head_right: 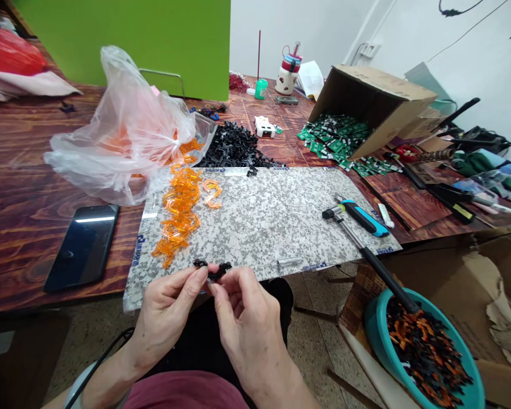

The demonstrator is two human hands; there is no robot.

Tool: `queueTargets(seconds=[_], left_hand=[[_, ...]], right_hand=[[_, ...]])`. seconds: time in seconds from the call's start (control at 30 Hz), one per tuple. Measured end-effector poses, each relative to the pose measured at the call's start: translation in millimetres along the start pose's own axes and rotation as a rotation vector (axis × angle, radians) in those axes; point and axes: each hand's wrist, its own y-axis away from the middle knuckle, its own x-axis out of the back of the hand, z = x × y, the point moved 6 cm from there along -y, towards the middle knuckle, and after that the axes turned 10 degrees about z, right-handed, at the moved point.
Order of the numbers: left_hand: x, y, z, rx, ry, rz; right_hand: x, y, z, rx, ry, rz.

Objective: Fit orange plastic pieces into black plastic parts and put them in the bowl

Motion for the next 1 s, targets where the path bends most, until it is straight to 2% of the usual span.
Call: queueTargets(seconds=[0.13,0.3,0.53,0.7,0.77,0.83,0.93,1.0], left_hand=[[1.0,1,9,-0.122,-0.107,-0.048],[-1.4,3,16,-0.259,-0.251,-0.152],[-3.8,7,19,-0.315,-0.378,-0.372],[-0.4,8,19,-0.228,-0.354,-0.512],[1.3,8,17,-0.166,-0.306,-0.539],[3.5,7,13,-0.052,-0.209,-0.523],[8.2,5,4,0.135,-0.044,-0.402],[10.7,3,1,0.177,0.010,-0.324]], right_hand=[[4,-7,6,-0.067,0.039,-0.069],[6,-8,10,-0.064,0.118,-0.174],[6,-7,2,0.136,0.301,-0.423],[6,-5,-4,0.293,0.318,-0.595],[7,-4,-4,0.339,0.286,-0.578],[9,-4,-3,0.374,0.237,-0.477],[12,-5,2,0.344,0.161,-0.278],[10,-4,7,0.271,0.108,-0.212]])
